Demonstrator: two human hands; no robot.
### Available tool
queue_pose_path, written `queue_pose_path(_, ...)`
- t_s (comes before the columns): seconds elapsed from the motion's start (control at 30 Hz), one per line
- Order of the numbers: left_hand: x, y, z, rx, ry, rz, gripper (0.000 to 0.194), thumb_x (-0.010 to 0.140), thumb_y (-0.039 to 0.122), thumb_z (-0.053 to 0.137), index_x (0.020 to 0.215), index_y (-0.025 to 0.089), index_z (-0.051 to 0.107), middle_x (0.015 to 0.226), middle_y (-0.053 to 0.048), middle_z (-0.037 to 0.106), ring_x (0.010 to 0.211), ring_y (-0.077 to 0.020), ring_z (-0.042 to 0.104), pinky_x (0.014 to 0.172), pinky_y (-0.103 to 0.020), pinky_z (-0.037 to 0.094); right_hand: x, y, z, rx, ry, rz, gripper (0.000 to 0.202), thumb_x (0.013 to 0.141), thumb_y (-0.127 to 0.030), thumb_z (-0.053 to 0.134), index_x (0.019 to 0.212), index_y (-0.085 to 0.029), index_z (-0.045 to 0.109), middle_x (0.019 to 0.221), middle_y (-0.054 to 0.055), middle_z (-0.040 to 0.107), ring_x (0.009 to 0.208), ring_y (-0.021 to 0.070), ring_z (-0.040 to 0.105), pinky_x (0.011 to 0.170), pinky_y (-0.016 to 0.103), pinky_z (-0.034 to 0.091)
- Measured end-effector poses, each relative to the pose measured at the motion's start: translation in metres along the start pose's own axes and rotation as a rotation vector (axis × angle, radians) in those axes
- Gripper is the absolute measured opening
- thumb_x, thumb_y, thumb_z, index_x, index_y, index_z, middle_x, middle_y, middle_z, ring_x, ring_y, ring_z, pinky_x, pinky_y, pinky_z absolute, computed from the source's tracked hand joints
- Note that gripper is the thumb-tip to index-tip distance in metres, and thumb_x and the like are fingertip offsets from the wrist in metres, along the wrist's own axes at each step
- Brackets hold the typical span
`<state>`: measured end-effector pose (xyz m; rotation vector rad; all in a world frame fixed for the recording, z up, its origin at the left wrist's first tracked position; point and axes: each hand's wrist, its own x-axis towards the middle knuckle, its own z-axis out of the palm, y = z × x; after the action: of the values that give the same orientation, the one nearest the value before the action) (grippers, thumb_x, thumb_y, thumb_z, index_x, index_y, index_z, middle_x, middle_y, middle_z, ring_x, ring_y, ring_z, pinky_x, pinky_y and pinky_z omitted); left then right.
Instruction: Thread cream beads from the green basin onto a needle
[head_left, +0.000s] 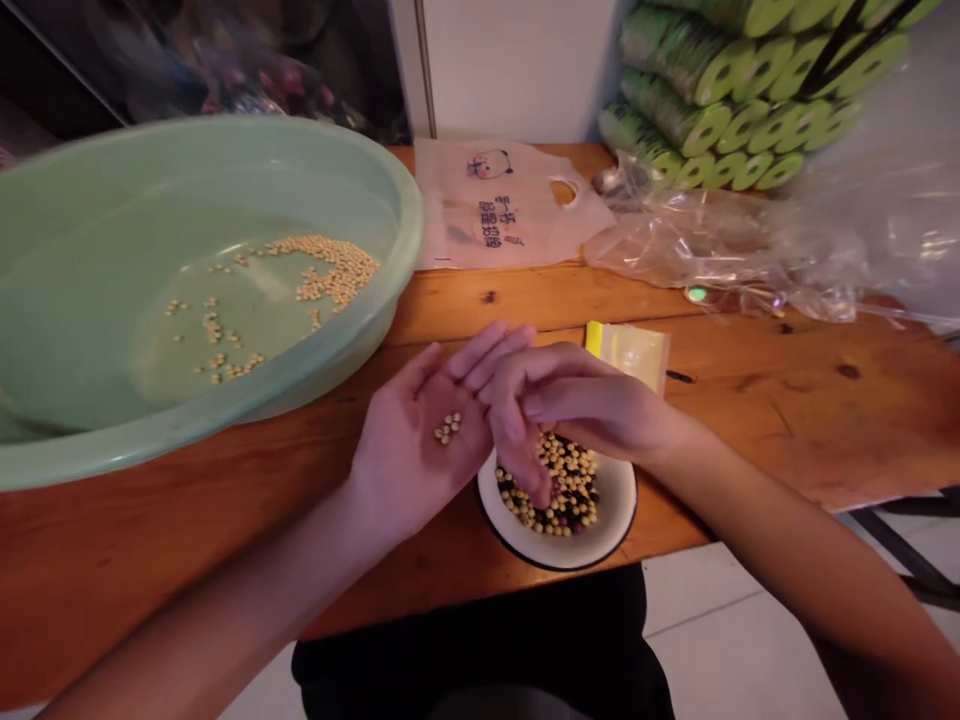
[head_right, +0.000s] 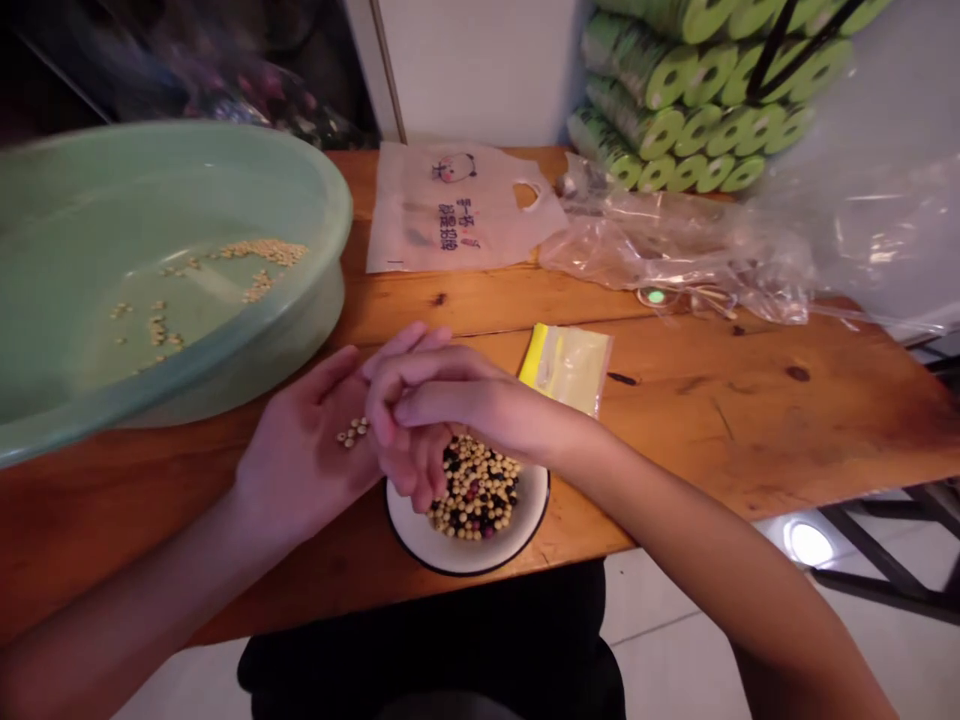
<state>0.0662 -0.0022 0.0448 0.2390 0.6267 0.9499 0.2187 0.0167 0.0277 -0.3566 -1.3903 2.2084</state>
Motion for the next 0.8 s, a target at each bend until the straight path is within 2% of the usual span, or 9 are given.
queue_pose_path(0.07, -0.002, 0.001, 0.0, -0.017, 0.029, -0.02, 0.046, 0.097, 0.026, 0.027, 0.138, 0.007, 0.038, 0.138, -0.01, 0.053, 0.13, -0.0144, 0.047, 0.111, -0.027, 0.027, -0.001, -0.003, -0.002, -0.079, -0.033, -0.015, 0.013, 0.087, -0.013, 0.047, 0.077, -0.012, 0.055, 0.065, 0.002, 0.063, 0.06, 0.0134, 0.064, 0.059, 0.025, 0.051)
queue_pose_path(0.17, -0.002, 0.002, 0.0, -0.022, 0.057, -0.048, 0.046, 0.1, 0.028, 0.02, 0.135, 0.01, 0.043, 0.14, -0.007, 0.052, 0.135, -0.0134, 0.039, 0.116, -0.03, 0.014, -0.003, -0.013, -0.003, -0.248, -0.136, 0.033, 0.015, 0.086, -0.01, 0.049, 0.076, -0.012, 0.059, 0.069, 0.002, 0.064, 0.069, 0.0122, 0.062, 0.072, 0.026, 0.05)
queue_pose_path(0.27, -0.001, 0.002, 0.001, -0.018, 0.109, -0.043, 0.046, 0.1, 0.029, 0.02, 0.133, 0.01, 0.046, 0.14, -0.006, 0.052, 0.139, -0.0135, 0.032, 0.117, -0.03, 0.004, -0.005, -0.023, -0.005, -0.356, -0.215, 0.077, 0.016, 0.087, -0.009, 0.049, 0.077, -0.013, 0.061, 0.071, 0.001, 0.063, 0.073, 0.0109, 0.06, 0.075, 0.025, 0.048)
queue_pose_path(0.53, 0.001, 0.001, 0.004, -0.028, 0.118, -0.029, 0.045, 0.1, 0.029, 0.023, 0.133, 0.01, 0.046, 0.137, -0.007, 0.055, 0.134, -0.0133, 0.041, 0.116, -0.029, 0.017, -0.003, -0.023, -0.005, -0.35, -0.219, 0.115, 0.019, 0.085, -0.001, 0.044, 0.075, -0.011, 0.057, 0.071, 0.0, 0.063, 0.073, 0.0088, 0.061, 0.077, 0.022, 0.049)
queue_pose_path(0.67, 0.001, 0.0, 0.002, -0.018, 0.106, -0.025, 0.044, 0.1, 0.028, 0.023, 0.134, 0.01, 0.045, 0.136, -0.009, 0.056, 0.132, -0.014, 0.043, 0.117, -0.03, 0.016, -0.003, -0.021, -0.005, -0.323, -0.216, 0.107, 0.021, 0.085, 0.0, 0.044, 0.074, -0.01, 0.059, 0.071, 0.002, 0.065, 0.073, 0.0095, 0.062, 0.077, 0.023, 0.049)
queue_pose_path(0.8, 0.001, 0.001, 0.001, -0.016, 0.097, -0.035, 0.044, 0.1, 0.029, 0.022, 0.135, 0.011, 0.043, 0.138, -0.007, 0.054, 0.136, -0.0121, 0.038, 0.118, -0.029, 0.009, -0.005, -0.021, -0.006, -0.293, -0.221, 0.095, 0.02, 0.09, -0.01, 0.047, 0.074, -0.01, 0.06, 0.073, 0.003, 0.065, 0.075, 0.0102, 0.062, 0.079, 0.024, 0.049)
